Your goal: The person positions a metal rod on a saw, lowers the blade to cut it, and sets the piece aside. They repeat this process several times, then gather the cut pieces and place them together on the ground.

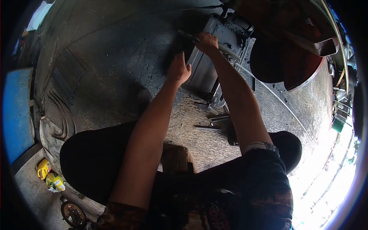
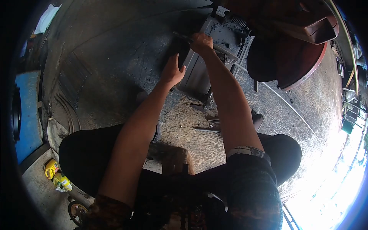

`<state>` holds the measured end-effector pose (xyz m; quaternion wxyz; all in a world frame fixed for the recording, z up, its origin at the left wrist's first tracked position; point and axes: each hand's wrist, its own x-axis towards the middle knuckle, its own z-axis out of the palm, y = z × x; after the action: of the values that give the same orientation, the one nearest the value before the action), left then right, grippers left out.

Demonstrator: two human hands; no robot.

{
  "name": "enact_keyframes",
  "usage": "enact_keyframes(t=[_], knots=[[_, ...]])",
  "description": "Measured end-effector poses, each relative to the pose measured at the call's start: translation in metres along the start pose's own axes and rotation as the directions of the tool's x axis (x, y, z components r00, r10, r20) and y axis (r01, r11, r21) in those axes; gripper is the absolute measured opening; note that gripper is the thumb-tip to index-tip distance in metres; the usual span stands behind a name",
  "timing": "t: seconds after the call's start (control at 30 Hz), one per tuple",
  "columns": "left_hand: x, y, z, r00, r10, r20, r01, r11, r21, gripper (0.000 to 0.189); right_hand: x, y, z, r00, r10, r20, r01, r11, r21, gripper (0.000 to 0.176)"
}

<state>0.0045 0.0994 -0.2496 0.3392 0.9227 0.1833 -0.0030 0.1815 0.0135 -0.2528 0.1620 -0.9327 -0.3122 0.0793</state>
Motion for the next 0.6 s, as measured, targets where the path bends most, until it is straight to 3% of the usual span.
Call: enact_keyframes(t=[0.1,0.33,0.43,0.6], knots=[[0.004,-0.004,0.0,0.996,0.066,-0.062,-0.063,0.997,0.045,0.065,0.002,-0.002,-0.002,0.993,0.066,0.093,-0.064,0.997,-0.033,0.031],[0.014,-0.011,-0.002,0.956,0.235,-0.177,-0.206,0.964,0.169,0.062,-0.002,0.002,-0.004,0.998,-0.027,0.051,0.028,0.999,-0.029,0.028],[0.014,-0.003,-0.01,0.975,0.178,-0.13,-0.164,0.98,0.111,0.064,-0.004,0.005,-0.006,0.999,-0.017,0.04,0.019,0.999,-0.048,0.029],[0.012,-0.008,-0.003,0.969,0.206,-0.138,-0.189,0.974,0.129,0.066,-0.006,0.007,-0.006,0.999,-0.037,0.006,0.037,0.999,-0.031,0.035]])
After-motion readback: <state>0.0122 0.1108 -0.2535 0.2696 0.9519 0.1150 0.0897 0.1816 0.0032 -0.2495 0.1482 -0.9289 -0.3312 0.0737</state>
